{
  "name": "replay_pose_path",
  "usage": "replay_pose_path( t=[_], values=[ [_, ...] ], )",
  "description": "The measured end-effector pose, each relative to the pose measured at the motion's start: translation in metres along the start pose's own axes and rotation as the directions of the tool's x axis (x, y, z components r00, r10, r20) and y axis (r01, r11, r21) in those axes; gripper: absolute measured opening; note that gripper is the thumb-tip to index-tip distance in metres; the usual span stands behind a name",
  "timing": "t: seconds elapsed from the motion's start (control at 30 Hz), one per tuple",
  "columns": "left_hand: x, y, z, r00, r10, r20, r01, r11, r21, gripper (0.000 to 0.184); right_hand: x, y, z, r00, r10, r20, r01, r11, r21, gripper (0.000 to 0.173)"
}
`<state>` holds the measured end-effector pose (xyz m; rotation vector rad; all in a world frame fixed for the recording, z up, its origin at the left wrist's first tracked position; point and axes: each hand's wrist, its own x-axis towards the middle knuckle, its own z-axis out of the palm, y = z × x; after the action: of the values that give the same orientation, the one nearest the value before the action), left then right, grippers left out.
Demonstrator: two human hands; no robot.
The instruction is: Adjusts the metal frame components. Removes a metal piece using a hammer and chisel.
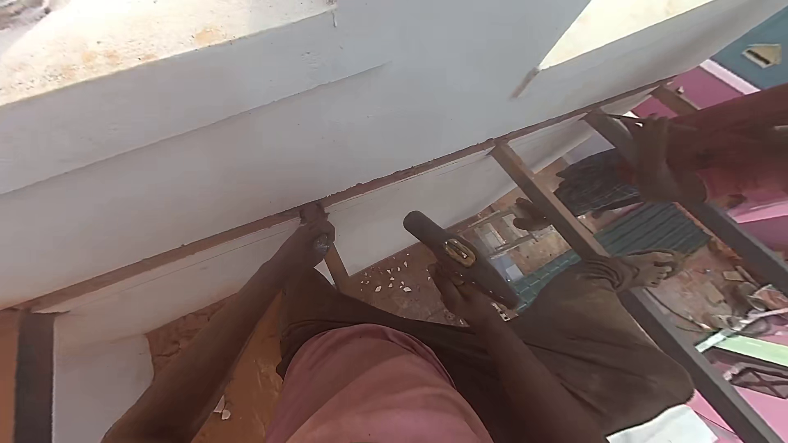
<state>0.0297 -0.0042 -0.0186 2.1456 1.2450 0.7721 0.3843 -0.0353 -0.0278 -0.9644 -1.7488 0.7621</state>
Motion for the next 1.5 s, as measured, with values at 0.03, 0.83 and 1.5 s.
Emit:
replay_pose_path(
  t=[0.03,0.83,1.5],
  values=[
    [0.007,0.007,0.005,0.999,0.026,0.032,-0.026,1.000,0.005,0.009,-0.002,0.005,-0.007,0.998,0.036,-0.045,-0.035,0.999,0.022,0.031],
    [0.062,-0.026,0.014,0.984,-0.065,0.166,0.040,0.987,0.154,0.015,-0.012,0.004,0.001,0.996,-0.016,0.083,0.025,0.994,-0.105,0.044],
    [0.070,-0.029,0.023,0.991,0.037,0.128,-0.059,0.984,0.165,0.015,0.006,-0.042,-0.006,0.968,-0.248,0.029,0.249,0.951,-0.183,0.037]
  ],
)
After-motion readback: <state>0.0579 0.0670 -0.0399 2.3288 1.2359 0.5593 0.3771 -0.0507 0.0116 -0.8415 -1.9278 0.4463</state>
